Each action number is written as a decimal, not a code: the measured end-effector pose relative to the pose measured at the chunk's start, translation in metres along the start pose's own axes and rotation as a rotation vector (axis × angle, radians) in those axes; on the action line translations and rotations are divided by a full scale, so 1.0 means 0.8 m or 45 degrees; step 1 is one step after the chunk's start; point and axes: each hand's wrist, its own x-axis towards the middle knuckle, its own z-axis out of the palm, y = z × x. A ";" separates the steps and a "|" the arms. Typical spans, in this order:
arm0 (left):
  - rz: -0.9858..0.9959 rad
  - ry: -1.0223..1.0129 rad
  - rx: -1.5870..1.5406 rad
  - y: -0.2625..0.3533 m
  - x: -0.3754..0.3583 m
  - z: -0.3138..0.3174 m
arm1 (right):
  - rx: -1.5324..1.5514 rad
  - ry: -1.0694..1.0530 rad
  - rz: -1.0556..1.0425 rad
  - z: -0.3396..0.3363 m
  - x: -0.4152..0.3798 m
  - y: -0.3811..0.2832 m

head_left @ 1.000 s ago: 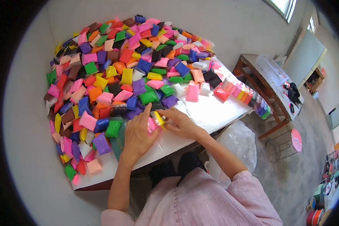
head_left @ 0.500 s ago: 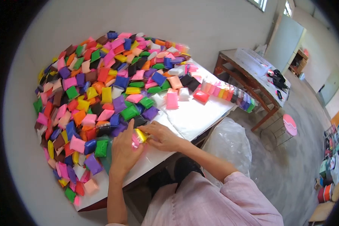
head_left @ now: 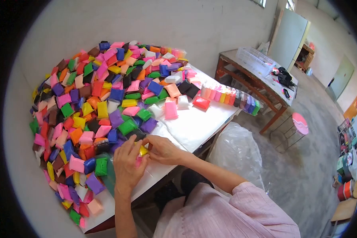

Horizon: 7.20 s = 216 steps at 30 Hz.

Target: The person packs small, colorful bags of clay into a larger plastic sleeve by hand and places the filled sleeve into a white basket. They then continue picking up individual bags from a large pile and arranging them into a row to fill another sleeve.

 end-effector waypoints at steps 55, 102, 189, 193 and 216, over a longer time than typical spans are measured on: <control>0.107 0.378 -0.064 0.006 -0.001 -0.008 | -1.044 0.185 -0.410 0.096 0.332 0.022; -0.400 0.125 -0.083 0.106 0.003 0.112 | -0.813 0.513 0.196 -0.059 -0.098 -0.020; 0.276 0.380 -0.085 0.048 -0.017 0.059 | 0.033 -0.076 0.130 -0.040 -0.022 0.003; 0.283 0.390 -0.095 0.048 -0.016 0.065 | 0.063 0.009 0.299 -0.068 -0.002 0.002; 0.277 0.480 -0.020 0.046 -0.025 0.066 | -0.939 -0.241 -0.457 0.051 0.239 0.006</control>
